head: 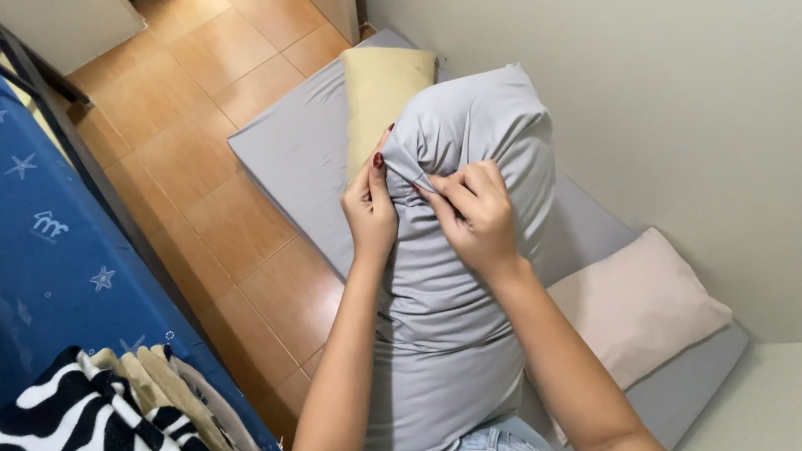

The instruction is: The person dusts a gray pillow with a feather duster, removes its pillowcase, dusts the inner pillow, and places it on a bed. Then the person dusts a pink pillow and places it on the bed.

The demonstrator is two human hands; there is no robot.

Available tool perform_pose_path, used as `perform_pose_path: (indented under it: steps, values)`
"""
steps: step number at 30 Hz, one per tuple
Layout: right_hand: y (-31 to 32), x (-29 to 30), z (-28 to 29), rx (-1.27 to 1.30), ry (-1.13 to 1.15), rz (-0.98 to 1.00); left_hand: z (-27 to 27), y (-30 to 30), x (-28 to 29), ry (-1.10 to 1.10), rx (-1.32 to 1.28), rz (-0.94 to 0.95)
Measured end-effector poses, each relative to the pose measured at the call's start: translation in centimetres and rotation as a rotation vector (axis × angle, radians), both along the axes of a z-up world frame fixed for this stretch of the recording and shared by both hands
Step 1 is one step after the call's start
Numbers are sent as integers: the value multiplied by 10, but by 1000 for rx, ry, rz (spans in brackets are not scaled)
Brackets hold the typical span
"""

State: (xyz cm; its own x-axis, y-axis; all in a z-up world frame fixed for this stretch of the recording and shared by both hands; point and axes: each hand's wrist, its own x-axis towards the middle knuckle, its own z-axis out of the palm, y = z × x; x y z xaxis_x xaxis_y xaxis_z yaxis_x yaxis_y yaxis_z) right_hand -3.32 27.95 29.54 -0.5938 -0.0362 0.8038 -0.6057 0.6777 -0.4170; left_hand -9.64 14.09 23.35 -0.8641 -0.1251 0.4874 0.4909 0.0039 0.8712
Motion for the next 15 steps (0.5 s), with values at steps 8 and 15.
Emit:
perform_pose_path:
  steps: [8, 15]
  values:
    - [-1, 39, 11, 93, -53, 41, 29, -19, 18, -179, -135, -16]
    - [-16, 61, 17, 201, -99, 5, 135, 3, 23, 531, -959, 193]
